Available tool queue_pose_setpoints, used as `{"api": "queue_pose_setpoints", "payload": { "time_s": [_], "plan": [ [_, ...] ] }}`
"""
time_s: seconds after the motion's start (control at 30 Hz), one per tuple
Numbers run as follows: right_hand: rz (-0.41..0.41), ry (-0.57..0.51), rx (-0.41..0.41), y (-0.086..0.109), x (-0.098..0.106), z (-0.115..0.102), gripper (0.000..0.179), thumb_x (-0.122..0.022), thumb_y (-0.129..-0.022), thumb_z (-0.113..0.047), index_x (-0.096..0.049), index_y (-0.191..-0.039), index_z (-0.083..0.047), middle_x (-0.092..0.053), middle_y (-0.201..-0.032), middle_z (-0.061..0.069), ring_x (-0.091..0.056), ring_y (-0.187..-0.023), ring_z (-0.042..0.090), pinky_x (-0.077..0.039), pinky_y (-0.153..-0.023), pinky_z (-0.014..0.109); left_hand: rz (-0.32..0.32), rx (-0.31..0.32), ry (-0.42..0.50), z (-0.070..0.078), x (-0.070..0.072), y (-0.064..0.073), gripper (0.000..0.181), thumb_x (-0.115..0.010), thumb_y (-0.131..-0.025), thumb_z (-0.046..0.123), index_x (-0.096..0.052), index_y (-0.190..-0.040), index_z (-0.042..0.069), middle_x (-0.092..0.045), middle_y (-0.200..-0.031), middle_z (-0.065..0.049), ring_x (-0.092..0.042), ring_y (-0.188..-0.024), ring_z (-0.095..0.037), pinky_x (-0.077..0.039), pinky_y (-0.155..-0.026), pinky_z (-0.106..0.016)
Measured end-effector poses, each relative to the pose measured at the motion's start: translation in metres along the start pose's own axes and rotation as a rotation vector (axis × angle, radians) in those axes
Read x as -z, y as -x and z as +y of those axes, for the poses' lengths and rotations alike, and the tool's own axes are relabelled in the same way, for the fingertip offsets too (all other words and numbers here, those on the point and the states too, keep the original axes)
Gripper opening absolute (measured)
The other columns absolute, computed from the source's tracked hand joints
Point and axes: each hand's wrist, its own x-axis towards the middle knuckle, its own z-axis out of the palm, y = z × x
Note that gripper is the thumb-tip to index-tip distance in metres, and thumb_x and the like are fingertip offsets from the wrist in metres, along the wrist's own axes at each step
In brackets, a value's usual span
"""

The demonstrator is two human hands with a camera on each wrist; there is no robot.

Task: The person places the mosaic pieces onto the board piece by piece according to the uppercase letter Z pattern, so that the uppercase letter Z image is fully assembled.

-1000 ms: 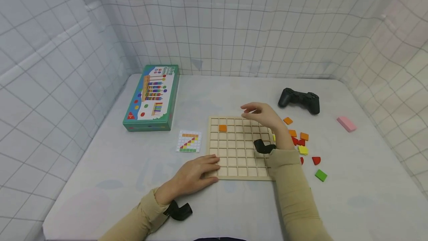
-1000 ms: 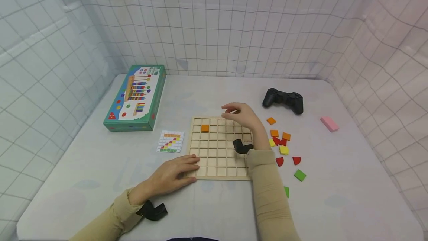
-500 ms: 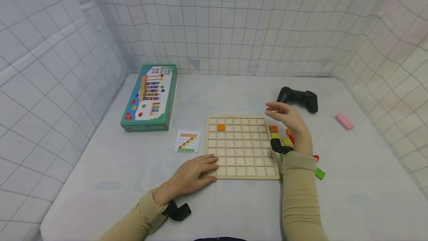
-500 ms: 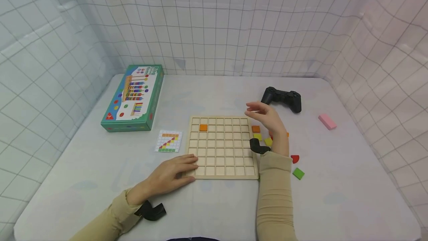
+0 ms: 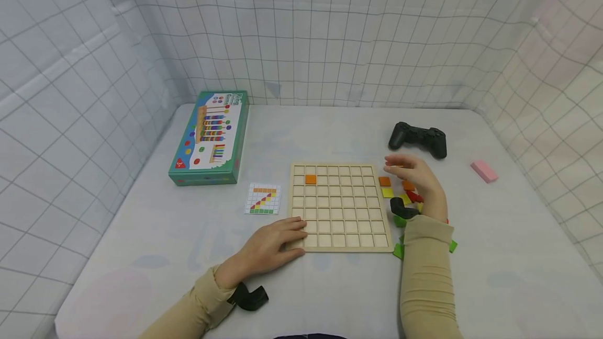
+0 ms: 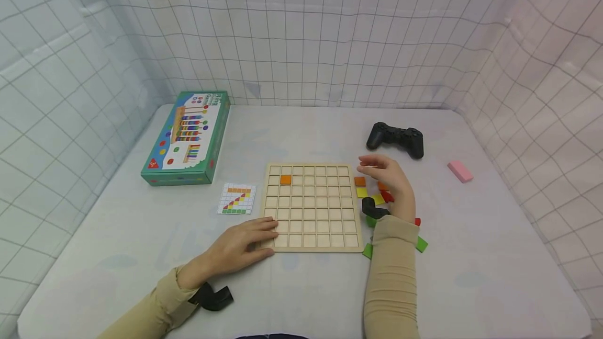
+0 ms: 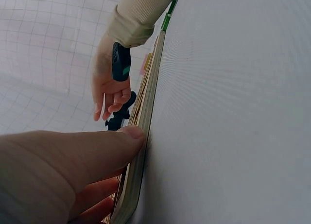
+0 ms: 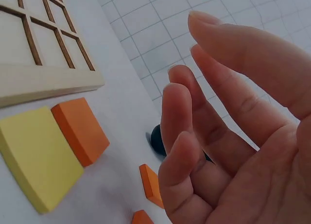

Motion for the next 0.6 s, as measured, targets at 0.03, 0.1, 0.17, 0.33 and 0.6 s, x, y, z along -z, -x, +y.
{"api": "queue_pose_setpoints", "payload": {
  "time_s": [0.03,0.1,0.17,0.33,0.6],
  "plan": [
    [-0.001,-0.005,-0.006,0.001,0.000,0.000,0.052,-0.061,-0.092,-0.020,-0.044,-0.135,0.006,-0.044,-0.135,0.023,-0.045,-0.112,0.030,-0.035,-0.103,0.044,0.000,-0.001,0.000,0.000,0.000,0.000,0.038,-0.066,-0.088,0.029,-0.066,-0.119,0.007,-0.055,-0.132,-0.007,-0.044,-0.128,-0.023,-0.039,-0.104,-0.038],
    [0.001,-0.002,-0.024,-0.001,0.002,0.004,0.052,-0.063,-0.092,-0.022,-0.046,-0.134,0.004,-0.045,-0.134,0.021,-0.046,-0.109,0.027,-0.038,-0.099,0.040,0.000,-0.002,0.001,0.000,0.000,0.000,0.038,-0.066,-0.088,0.029,-0.066,-0.119,0.007,-0.055,-0.132,-0.008,-0.045,-0.128,-0.023,-0.039,-0.104,-0.038],
    [0.001,0.009,-0.040,-0.004,0.004,0.011,0.053,-0.064,-0.091,-0.025,-0.048,-0.134,0.001,-0.047,-0.133,0.019,-0.047,-0.106,0.023,-0.041,-0.093,0.035,-0.001,-0.003,0.001,0.000,0.001,0.000,0.038,-0.066,-0.088,0.029,-0.066,-0.119,0.007,-0.055,-0.132,-0.008,-0.044,-0.128,-0.023,-0.039,-0.104,-0.038],
    [0.000,0.046,-0.066,-0.011,0.006,0.026,0.051,-0.065,-0.090,-0.029,-0.052,-0.133,-0.004,-0.052,-0.129,0.015,-0.050,-0.099,0.017,-0.044,-0.084,0.026,-0.005,0.000,0.005,0.001,0.001,0.000,0.038,-0.066,-0.089,0.029,-0.066,-0.119,0.007,-0.054,-0.133,-0.008,-0.044,-0.128,-0.023,-0.039,-0.105,-0.038],
    [0.006,0.060,-0.129,-0.013,0.005,0.031,0.053,-0.067,-0.087,-0.033,-0.055,-0.131,-0.007,-0.054,-0.128,0.012,-0.049,-0.097,0.018,-0.043,-0.078,0.027,-0.004,0.001,0.004,0.000,0.001,0.000,0.038,-0.065,-0.089,0.029,-0.066,-0.119,0.007,-0.054,-0.133,-0.008,-0.044,-0.128,-0.023,-0.039,-0.105,-0.038]
  ]
}}
